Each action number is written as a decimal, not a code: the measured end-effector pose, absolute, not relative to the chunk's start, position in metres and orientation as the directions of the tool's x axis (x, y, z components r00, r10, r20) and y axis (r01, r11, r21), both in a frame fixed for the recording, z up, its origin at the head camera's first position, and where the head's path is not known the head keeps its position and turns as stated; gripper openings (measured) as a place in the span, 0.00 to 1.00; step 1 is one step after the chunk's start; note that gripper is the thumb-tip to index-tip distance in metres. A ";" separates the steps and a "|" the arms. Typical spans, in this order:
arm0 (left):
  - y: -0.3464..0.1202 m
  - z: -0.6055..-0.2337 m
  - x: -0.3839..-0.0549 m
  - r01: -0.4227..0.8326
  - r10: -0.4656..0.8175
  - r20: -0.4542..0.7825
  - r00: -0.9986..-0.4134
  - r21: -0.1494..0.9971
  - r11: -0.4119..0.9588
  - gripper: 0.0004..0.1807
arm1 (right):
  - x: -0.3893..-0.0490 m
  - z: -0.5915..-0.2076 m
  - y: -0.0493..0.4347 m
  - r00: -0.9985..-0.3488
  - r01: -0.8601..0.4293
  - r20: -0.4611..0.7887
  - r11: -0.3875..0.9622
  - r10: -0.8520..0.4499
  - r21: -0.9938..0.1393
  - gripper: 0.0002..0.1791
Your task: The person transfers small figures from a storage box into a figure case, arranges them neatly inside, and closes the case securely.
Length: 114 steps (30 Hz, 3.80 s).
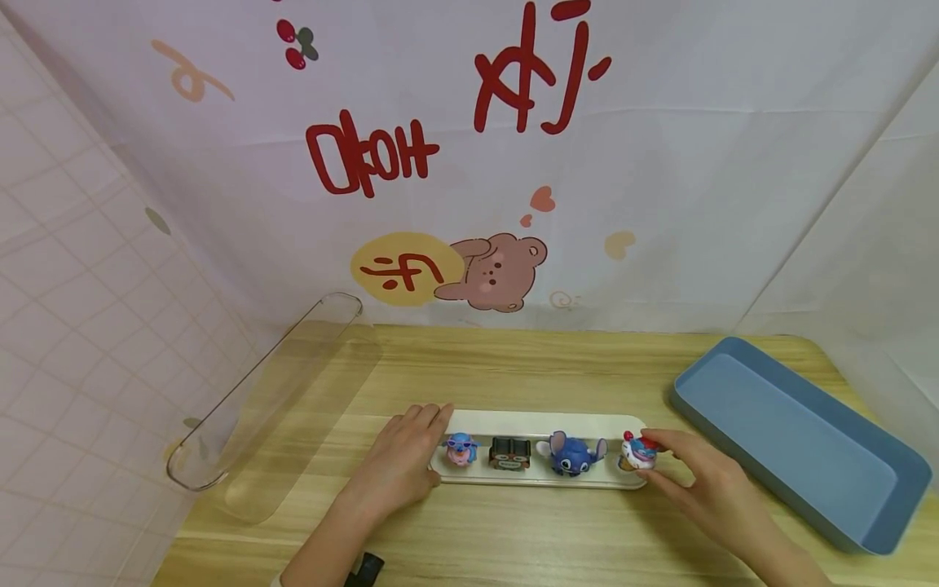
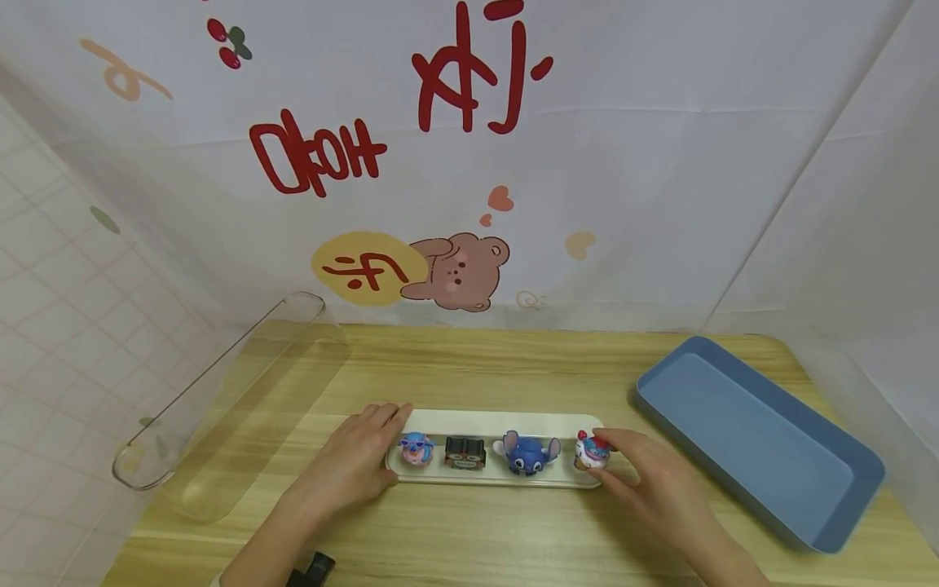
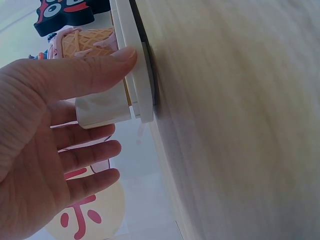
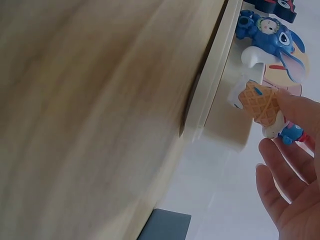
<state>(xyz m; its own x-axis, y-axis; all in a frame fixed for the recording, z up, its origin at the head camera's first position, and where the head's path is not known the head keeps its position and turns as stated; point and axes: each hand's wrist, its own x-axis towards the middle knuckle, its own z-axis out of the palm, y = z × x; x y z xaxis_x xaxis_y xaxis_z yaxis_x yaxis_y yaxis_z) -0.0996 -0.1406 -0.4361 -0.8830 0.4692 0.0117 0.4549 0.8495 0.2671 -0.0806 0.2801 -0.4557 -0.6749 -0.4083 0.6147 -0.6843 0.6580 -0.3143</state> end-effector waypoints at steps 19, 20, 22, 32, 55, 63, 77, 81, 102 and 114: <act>-0.141 -0.437 -0.100 0.459 0.471 0.011 -0.882 0.242 0.855 0.54 | -0.085 -0.458 0.271 -0.647 -0.711 0.612 0.650 -0.454 -0.269 0.33; -0.141 -0.437 -0.100 0.460 0.471 0.011 -0.882 0.242 0.855 0.54 | -0.085 -0.458 0.271 -0.646 -0.711 0.612 0.651 -0.455 -0.266 0.33; -0.141 -0.437 -0.100 0.460 0.472 0.011 -0.882 0.243 0.854 0.54 | -0.086 -0.458 0.271 -0.644 -0.712 0.614 0.651 -0.456 -0.263 0.33; -0.141 -0.436 -0.100 0.456 0.469 0.010 -0.883 0.255 0.853 0.53 | -0.088 -0.457 0.269 -0.641 -0.712 0.614 0.656 -0.461 -0.251 0.34; -0.141 -0.437 -0.100 0.460 0.471 0.017 -0.882 0.248 0.853 0.53 | -0.087 -0.453 0.268 -0.665 -0.697 0.591 0.663 -0.457 -0.273 0.38; -0.141 -0.436 -0.101 0.458 0.471 0.017 -0.882 0.259 0.850 0.53 | -0.087 -0.446 0.278 -0.725 -0.640 0.539 0.709 -0.430 -0.296 0.39; -0.141 -0.434 -0.100 0.441 0.463 -0.020 -0.886 0.271 0.856 0.53 | -0.094 -0.449 0.298 -0.869 -0.484 0.313 0.791 -0.383 -0.375 0.53; -0.141 -0.436 -0.100 0.439 0.462 -0.021 -0.887 0.275 0.855 0.53 | -0.096 -0.453 0.299 -0.897 -0.441 0.245 0.799 -0.369 -0.410 0.51; -0.142 -0.436 -0.101 0.443 0.461 -0.010 -0.887 0.263 0.857 0.54 | -0.098 -0.471 0.300 -0.888 -0.457 0.167 0.795 -0.427 -0.399 0.29; -0.150 -0.432 -0.098 0.416 0.437 0.009 -0.899 0.324 0.850 0.54 | -0.098 -0.474 0.300 -0.882 -0.471 0.184 0.820 -0.434 -0.326 0.29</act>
